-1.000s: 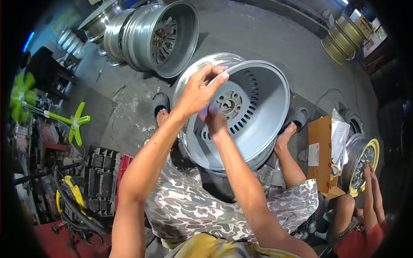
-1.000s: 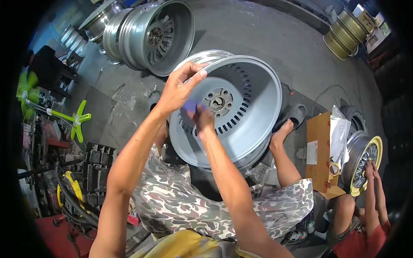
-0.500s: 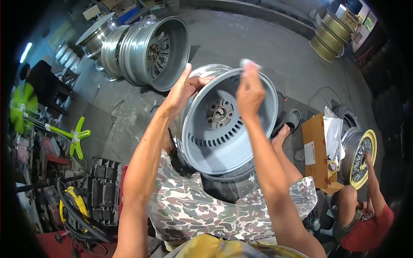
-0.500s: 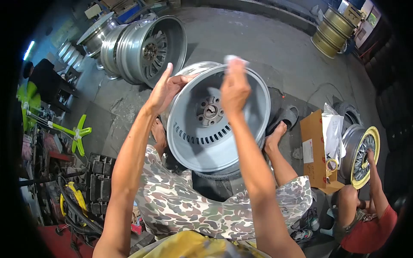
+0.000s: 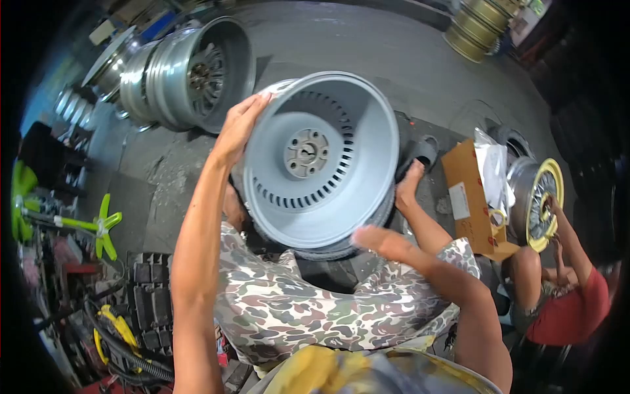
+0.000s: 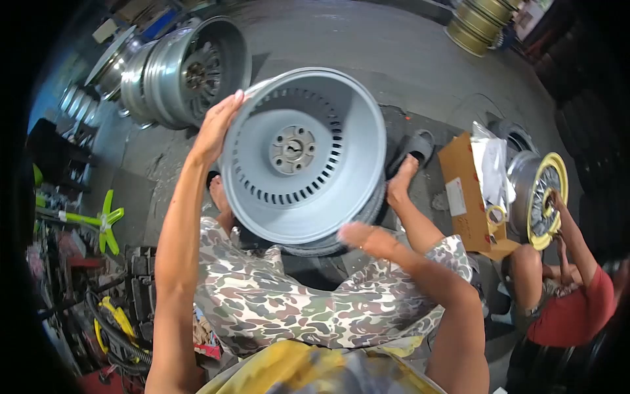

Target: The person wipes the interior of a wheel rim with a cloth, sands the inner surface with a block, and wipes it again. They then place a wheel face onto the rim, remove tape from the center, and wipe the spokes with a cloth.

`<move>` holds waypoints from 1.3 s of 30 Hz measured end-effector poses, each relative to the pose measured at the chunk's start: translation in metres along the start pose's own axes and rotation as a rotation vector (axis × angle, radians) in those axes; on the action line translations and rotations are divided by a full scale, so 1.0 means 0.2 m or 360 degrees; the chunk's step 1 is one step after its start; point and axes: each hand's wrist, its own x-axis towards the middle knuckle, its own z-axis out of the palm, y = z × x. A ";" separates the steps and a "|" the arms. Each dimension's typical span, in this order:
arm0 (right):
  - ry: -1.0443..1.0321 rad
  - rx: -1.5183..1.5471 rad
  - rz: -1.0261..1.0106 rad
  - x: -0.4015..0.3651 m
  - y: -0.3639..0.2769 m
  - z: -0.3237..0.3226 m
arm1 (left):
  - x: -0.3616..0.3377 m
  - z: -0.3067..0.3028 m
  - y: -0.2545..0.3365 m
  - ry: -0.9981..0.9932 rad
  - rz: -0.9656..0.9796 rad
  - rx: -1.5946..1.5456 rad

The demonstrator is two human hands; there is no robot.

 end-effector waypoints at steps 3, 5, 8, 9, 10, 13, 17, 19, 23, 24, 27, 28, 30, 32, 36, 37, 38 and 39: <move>0.0109 -0.0405 -0.0136 -0.10 -0.02 -0.19 | 0.01 0.00 -0.07 0.0011 0.0190 0.0132; -0.0079 -0.0806 -0.0699 -0.16 -0.38 -0.39 | 0.00 0.01 -0.04 0.0028 0.0207 0.0181; -0.0039 -0.0632 -0.0928 0.13 -0.54 -0.33 | 0.00 0.01 -0.05 0.0098 0.0183 0.0270; 0.0055 -0.0593 -0.1053 0.23 -0.65 -0.26 | -0.01 0.02 -0.04 0.0085 0.0191 0.0284; 0.0140 -0.0556 -0.1178 0.31 -0.80 -0.20 | -0.02 0.02 -0.04 0.0110 0.0185 0.0271; 0.0219 -0.0480 -0.1288 0.45 -1.00 -0.02 | -0.03 0.04 -0.04 0.0124 0.0164 0.0218; 0.0161 -0.0606 -0.1251 0.45 -0.79 0.06 | -0.01 0.01 -0.03 0.0145 0.0159 0.0242; 0.0176 -0.0686 -0.0894 0.25 -0.55 0.03 | -0.01 0.00 -0.03 0.0187 0.0080 0.0328; 0.0029 -0.0838 -0.0757 -0.44 -0.32 -0.02 | -0.01 0.03 -0.01 0.0168 0.0111 0.0230; -0.0079 -0.0661 -0.0632 -0.61 -0.32 -0.02 | -0.01 0.03 -0.01 0.0134 0.0122 0.0213; -0.0486 -0.0313 -0.0434 -0.73 -0.35 -0.14 | 0.02 -0.03 -0.06 0.0142 0.0207 0.0324; -0.0594 -0.0449 -0.0239 -0.66 -0.39 -0.24 | 0.00 0.00 -0.03 0.0128 0.0160 0.0286; -0.0025 -0.0602 -0.0551 -0.43 -0.28 -0.42 | -0.03 0.04 -0.01 0.0125 0.0100 0.0197; 0.0477 -0.0668 -0.0479 -0.19 -0.24 -0.66 | -0.04 0.05 0.00 0.0121 0.0081 0.0158; 0.0713 -0.1154 -0.0314 0.13 -0.11 -1.26 | -0.04 0.05 0.00 0.0127 0.0127 0.0292; 0.0700 -0.1226 0.0096 0.16 -0.13 -1.33 | -0.05 0.05 0.01 0.0145 0.0188 0.0420; 0.0583 -0.1256 0.0315 0.17 -0.11 -1.36 | -0.05 0.04 0.01 0.0180 0.0154 0.0444; 0.0325 -0.1273 0.0342 0.19 -0.08 -1.35 | -0.05 0.04 0.00 0.0170 0.0169 0.0479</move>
